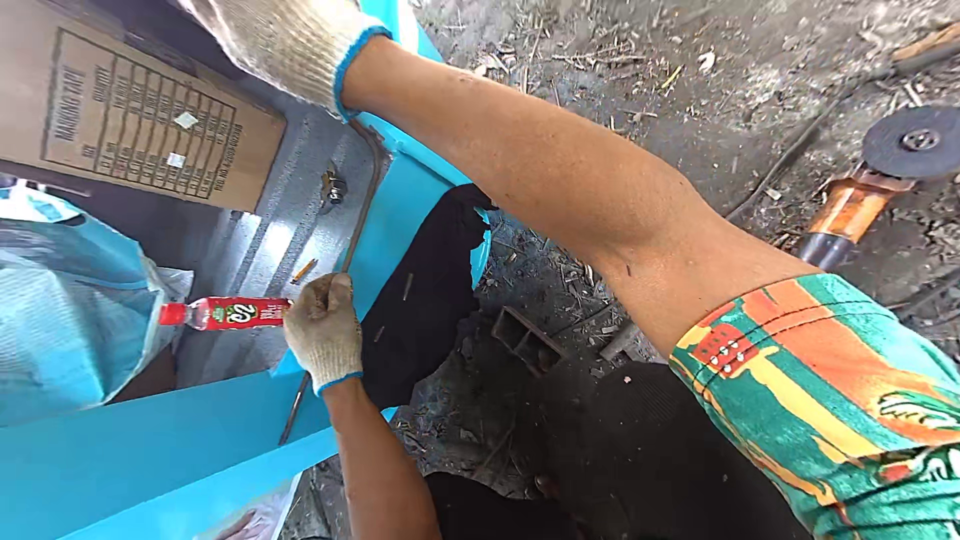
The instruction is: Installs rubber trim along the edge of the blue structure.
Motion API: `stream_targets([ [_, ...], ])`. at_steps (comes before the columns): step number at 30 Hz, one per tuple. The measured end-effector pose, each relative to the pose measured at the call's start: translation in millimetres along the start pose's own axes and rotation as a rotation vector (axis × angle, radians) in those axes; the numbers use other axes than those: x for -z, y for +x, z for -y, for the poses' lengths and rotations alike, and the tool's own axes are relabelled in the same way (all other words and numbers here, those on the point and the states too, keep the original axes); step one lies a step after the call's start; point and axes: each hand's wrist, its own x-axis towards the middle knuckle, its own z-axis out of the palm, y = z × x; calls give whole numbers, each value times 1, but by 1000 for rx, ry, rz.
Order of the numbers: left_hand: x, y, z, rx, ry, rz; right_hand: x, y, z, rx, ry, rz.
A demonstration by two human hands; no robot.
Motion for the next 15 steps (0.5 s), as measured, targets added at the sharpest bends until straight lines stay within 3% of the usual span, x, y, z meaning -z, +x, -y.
stream_targets([
  [10, 9, 6, -13, -4, 74, 39, 55, -18, 24, -142, -42, -81],
  [15, 17, 17, -42, -21, 19, -79, 59, -23, 32, -196, -67, -43],
])
